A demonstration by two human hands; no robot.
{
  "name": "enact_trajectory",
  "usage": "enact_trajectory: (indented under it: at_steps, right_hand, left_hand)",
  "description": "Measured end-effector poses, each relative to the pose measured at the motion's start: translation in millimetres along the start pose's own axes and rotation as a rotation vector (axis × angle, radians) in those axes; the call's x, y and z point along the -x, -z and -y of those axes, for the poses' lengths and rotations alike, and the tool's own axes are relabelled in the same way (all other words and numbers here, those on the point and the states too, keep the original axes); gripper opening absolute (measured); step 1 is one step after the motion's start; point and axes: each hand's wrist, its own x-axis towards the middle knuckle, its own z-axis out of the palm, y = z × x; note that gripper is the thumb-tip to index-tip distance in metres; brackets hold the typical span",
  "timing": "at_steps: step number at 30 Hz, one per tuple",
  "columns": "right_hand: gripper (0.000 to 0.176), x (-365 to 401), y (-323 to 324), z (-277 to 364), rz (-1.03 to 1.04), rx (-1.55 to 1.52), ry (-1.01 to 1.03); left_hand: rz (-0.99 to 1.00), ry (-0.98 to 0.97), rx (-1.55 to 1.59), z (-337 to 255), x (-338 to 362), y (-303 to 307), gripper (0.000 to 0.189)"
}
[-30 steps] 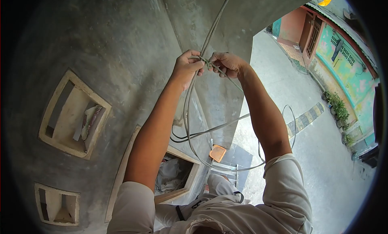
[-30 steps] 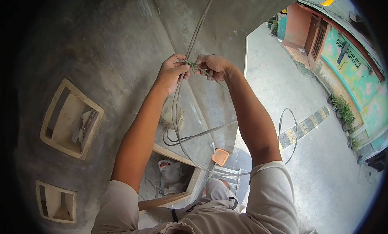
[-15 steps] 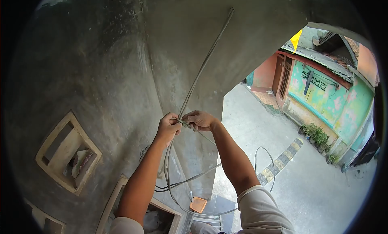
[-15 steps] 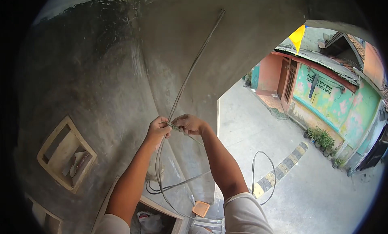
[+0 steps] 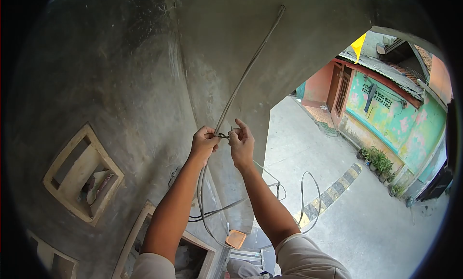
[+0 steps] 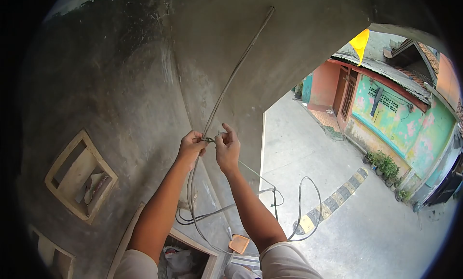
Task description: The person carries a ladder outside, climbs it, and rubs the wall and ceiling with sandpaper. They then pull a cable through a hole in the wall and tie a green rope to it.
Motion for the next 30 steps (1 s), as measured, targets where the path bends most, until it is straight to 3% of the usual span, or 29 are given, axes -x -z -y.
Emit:
enact_trajectory:
  at_steps: [1,3,5,9,11,12,14,17,19,21,22,24,25,27,28,29,30]
  right_hand:
    - [0.043,15,-2,-1,-0.02,-0.081,0.149]
    - [0.043,39,-3,-7,0.009,-0.075,0.157]
    - [0.038,51,-2,-17,0.01,0.285,0.462]
    - [0.034,65,-5,-25,-0.015,0.363,0.601]
    - [0.024,73,-8,-29,0.008,0.11,0.397]
    - [0.024,74,-7,-33,0.012,0.11,0.392]
    - [0.021,75,-5,-42,0.086,-0.107,-0.007]
    - [0.025,64,5,-8,0.109,0.042,-0.198]
    - [0.028,56,12,13,0.089,0.182,-0.219]
    - [0.028,47,16,29,-0.05,1.089,0.444]
    - [0.028,38,17,37,-0.052,1.085,0.449]
    - [0.023,21,19,47,-0.193,1.143,0.95]
    - [0.023,11,23,35,-0.19,1.144,0.945]
    - [0.025,-6,24,13,0.406,0.398,0.261]
    - [0.024,-5,24,14,0.43,0.217,-0.014]
    - [0.024,-7,24,15,0.431,0.216,-0.011]
    - [0.021,-9,26,16,0.447,0.108,-0.132]
  left_hand:
    - [-0.021,0.021,-0.001,0,1,2,0.021]
    - [0.023,0.003,0.059,0,1,4,0.024]
    - [0.045,0.013,0.081,-1,3,7,0.025]
    - [0.143,0.023,0.102,-3,4,12,0.027]
    - [0.147,0.022,0.119,-3,3,13,0.026]
    - [0.156,0.021,0.131,-2,3,14,0.026]
    - [0.165,0.028,0.147,1,2,16,0.025]
    - [0.183,0.036,0.156,-2,4,17,0.025]
    - [0.19,0.044,0.152,0,4,19,0.024]
    - [0.236,0.031,0.172,3,0,21,0.025]
    - [0.235,0.025,0.169,2,-1,22,0.025]
    - [0.215,0.032,0.159,4,1,21,0.025]
    - [0.214,0.036,0.159,3,3,20,0.025]
    - [0.221,0.03,0.092,0,3,20,0.026]
    - [0.22,0.03,0.092,0,3,19,0.026]
    - [0.187,0.008,0.031,0,3,18,0.025]
    - [0.153,-0.013,-0.028,2,3,16,0.024]
